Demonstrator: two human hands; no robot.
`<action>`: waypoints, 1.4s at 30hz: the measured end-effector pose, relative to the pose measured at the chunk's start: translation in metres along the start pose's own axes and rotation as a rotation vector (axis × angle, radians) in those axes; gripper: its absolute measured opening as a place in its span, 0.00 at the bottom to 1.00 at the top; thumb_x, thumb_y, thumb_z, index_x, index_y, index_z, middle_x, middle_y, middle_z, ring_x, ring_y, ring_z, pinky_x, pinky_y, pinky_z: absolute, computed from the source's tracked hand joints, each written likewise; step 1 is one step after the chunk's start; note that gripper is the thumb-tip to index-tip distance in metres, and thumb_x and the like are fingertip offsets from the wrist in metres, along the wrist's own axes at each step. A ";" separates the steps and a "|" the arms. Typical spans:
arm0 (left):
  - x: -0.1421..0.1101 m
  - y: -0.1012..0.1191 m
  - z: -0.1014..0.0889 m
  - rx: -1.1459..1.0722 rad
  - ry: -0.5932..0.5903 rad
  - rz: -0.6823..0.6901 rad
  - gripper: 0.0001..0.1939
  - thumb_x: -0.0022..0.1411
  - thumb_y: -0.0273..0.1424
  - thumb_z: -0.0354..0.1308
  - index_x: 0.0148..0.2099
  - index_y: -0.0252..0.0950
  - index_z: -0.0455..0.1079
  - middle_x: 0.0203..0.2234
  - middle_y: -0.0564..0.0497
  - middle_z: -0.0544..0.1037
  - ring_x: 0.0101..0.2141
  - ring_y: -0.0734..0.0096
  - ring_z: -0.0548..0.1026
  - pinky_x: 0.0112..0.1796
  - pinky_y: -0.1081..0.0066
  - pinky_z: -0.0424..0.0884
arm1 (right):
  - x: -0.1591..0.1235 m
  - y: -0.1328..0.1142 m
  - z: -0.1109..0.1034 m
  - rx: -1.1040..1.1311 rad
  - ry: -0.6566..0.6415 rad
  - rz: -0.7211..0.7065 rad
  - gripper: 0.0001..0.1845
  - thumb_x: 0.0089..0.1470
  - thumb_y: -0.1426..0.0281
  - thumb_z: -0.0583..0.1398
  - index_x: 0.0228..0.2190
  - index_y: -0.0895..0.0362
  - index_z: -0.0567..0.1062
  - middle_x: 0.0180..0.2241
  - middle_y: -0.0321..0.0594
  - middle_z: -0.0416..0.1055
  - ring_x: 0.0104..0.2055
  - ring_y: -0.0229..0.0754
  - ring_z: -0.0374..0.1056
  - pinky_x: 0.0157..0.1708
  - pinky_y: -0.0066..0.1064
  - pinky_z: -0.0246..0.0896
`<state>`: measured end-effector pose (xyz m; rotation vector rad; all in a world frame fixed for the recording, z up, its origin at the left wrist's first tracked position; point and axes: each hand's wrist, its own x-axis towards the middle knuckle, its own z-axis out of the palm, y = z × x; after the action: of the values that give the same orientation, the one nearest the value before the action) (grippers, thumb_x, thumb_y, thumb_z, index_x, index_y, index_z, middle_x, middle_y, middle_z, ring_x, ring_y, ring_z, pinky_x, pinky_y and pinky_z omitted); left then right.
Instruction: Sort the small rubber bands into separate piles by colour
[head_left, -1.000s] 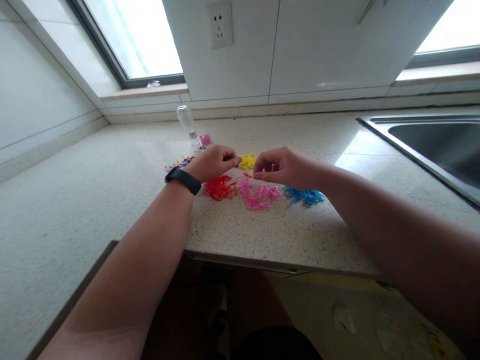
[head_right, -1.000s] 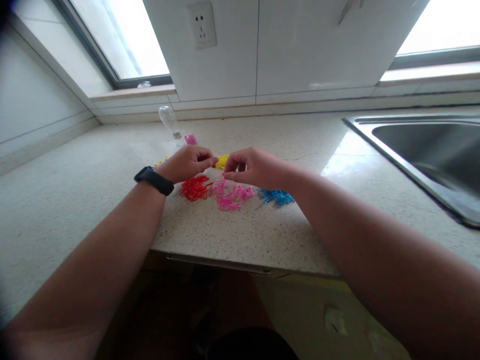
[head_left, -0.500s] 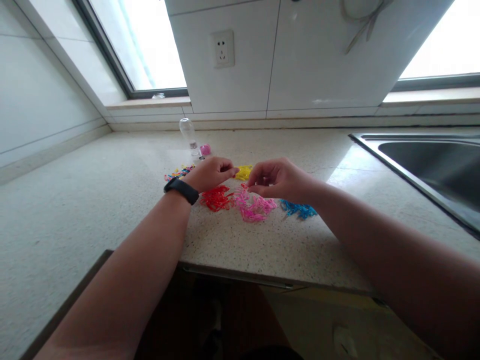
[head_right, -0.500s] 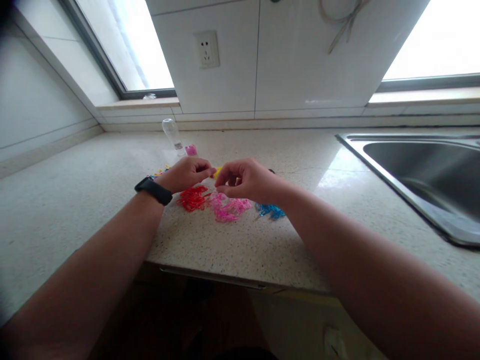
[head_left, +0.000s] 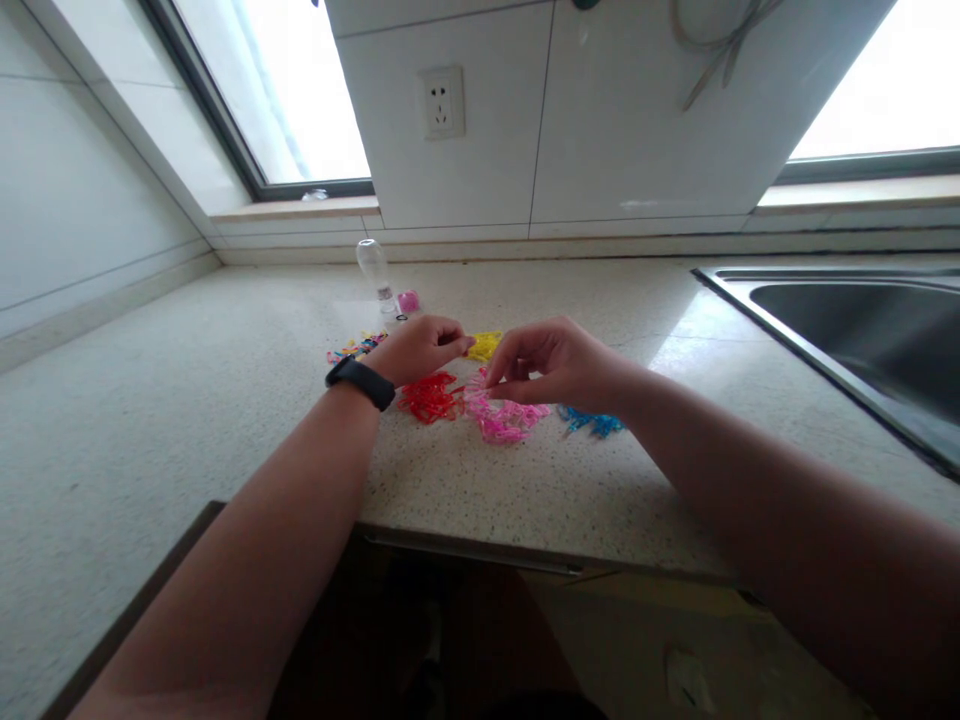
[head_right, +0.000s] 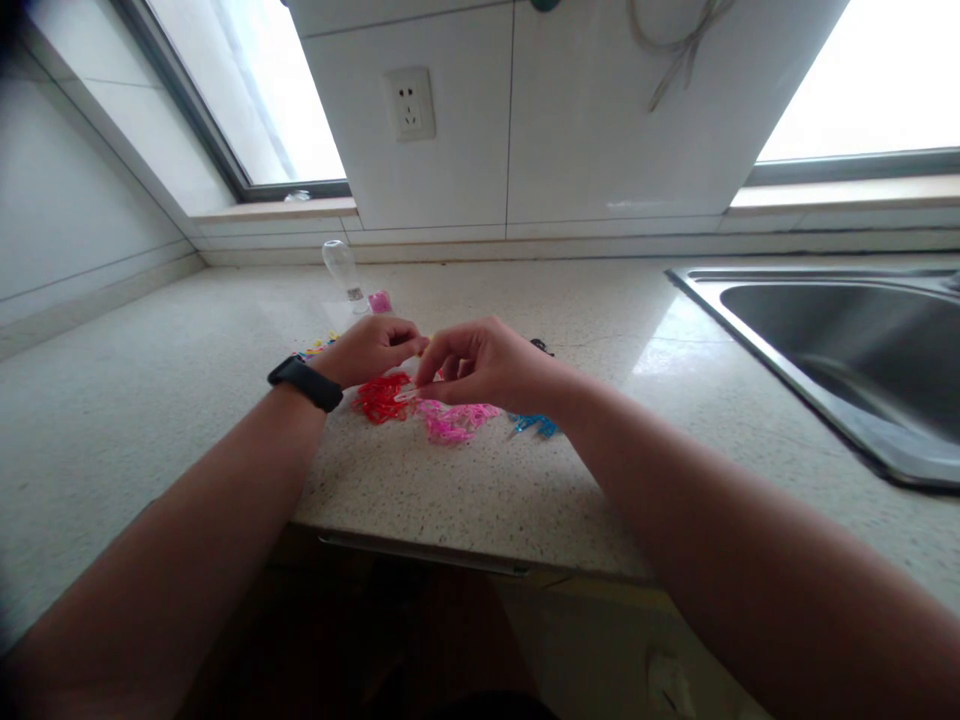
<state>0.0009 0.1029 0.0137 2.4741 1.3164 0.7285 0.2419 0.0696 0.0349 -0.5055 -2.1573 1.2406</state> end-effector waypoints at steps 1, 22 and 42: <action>0.000 -0.001 0.000 0.002 0.001 -0.002 0.16 0.67 0.35 0.56 0.30 0.32 0.75 0.17 0.56 0.66 0.21 0.78 0.60 0.25 0.71 0.54 | 0.000 0.000 0.000 -0.002 -0.001 0.000 0.10 0.50 0.65 0.70 0.32 0.59 0.79 0.23 0.33 0.70 0.24 0.32 0.60 0.23 0.27 0.55; 0.001 -0.003 0.001 0.009 -0.011 -0.002 0.16 0.67 0.36 0.56 0.31 0.33 0.75 0.18 0.56 0.66 0.22 0.77 0.61 0.25 0.71 0.54 | 0.000 0.001 -0.003 -0.035 0.001 0.020 0.09 0.51 0.66 0.69 0.32 0.60 0.79 0.22 0.32 0.69 0.23 0.30 0.59 0.22 0.27 0.53; 0.001 -0.001 0.000 0.023 -0.032 -0.004 0.16 0.68 0.37 0.56 0.32 0.33 0.77 0.18 0.55 0.68 0.21 0.76 0.62 0.25 0.70 0.54 | 0.001 0.006 -0.003 -0.129 -0.067 0.015 0.09 0.53 0.66 0.68 0.32 0.60 0.80 0.22 0.32 0.70 0.23 0.31 0.61 0.22 0.26 0.54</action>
<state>0.0006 0.1048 0.0132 2.4900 1.3256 0.6728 0.2426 0.0749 0.0314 -0.5409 -2.3049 1.1460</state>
